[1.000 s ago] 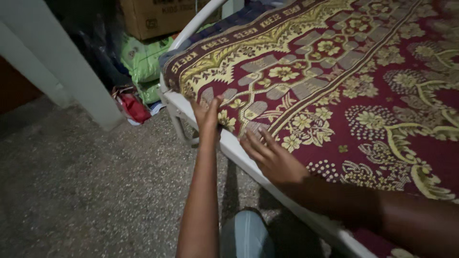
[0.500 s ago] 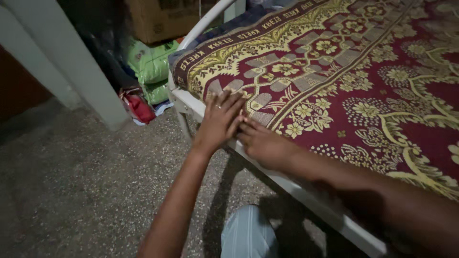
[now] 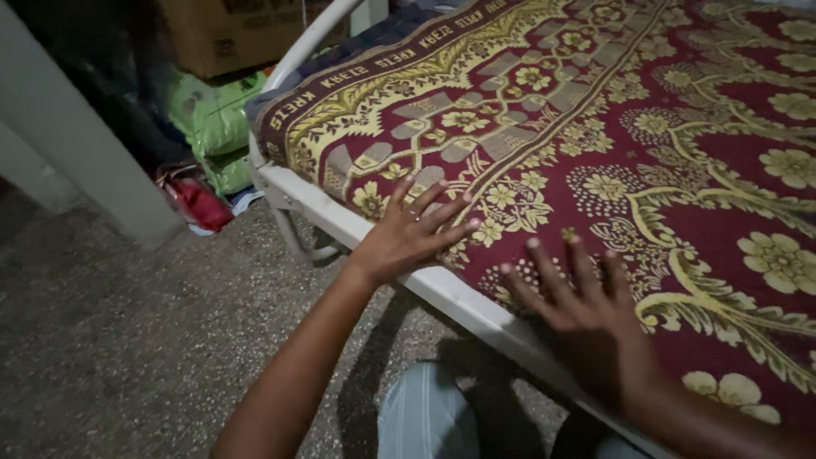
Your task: The person kneels beside a bed and repeatedly smooths a patterned bedsheet with both hands, pressing and tucking the edges along the mattress perimeter.
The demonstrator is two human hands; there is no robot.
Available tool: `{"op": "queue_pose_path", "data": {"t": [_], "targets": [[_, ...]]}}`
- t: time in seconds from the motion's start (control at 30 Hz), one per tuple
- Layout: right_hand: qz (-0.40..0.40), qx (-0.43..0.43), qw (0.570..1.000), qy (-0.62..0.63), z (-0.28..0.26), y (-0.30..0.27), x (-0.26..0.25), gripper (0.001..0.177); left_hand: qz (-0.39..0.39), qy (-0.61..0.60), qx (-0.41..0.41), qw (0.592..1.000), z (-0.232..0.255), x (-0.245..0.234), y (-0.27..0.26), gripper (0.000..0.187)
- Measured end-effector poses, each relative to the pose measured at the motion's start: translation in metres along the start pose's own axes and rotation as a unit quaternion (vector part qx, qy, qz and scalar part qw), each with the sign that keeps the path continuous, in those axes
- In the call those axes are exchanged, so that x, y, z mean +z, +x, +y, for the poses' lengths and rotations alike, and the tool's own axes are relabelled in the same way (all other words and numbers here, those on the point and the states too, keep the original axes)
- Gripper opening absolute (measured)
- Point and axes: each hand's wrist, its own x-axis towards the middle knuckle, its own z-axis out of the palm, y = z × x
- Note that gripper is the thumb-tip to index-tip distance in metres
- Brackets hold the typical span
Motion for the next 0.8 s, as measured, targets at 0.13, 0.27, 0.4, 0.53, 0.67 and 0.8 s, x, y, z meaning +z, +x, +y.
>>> {"op": "queue_pose_path", "data": {"t": [0.13, 0.27, 0.4, 0.53, 0.67, 0.8], "targets": [[0.125, -0.112, 0.981, -0.098, -0.012, 0.0, 0.025, 0.075, 0.053, 0.031, 0.009, 0.998, 0.0, 0.018, -0.002, 0.075], [-0.084, -0.167, 0.981, -0.045, -0.006, 0.002, 0.018, 0.071, 0.066, 0.063, 0.025, 0.995, 0.006, 0.037, -0.001, 0.074], [-0.205, -0.206, 0.952, -0.092, -0.003, 0.004, -0.002, 0.02, 0.162, 0.12, 0.024, 0.979, 0.015, 0.055, -0.007, 0.069], [-0.08, -0.24, 0.963, -0.098, -0.003, 0.001, -0.007, 0.035, 0.139, 0.104, 0.034, 0.984, 0.015, 0.052, -0.016, 0.069], [-0.004, -0.231, 0.971, -0.056, -0.006, -0.005, 0.009, 0.041, 0.076, 0.077, 0.016, 0.994, 0.021, 0.026, -0.02, 0.073], [-0.209, -0.161, 0.954, 0.142, -0.005, 0.001, -0.001, 0.07, 0.137, -0.009, 0.012, 0.991, 0.033, -0.014, -0.022, 0.07]]}}
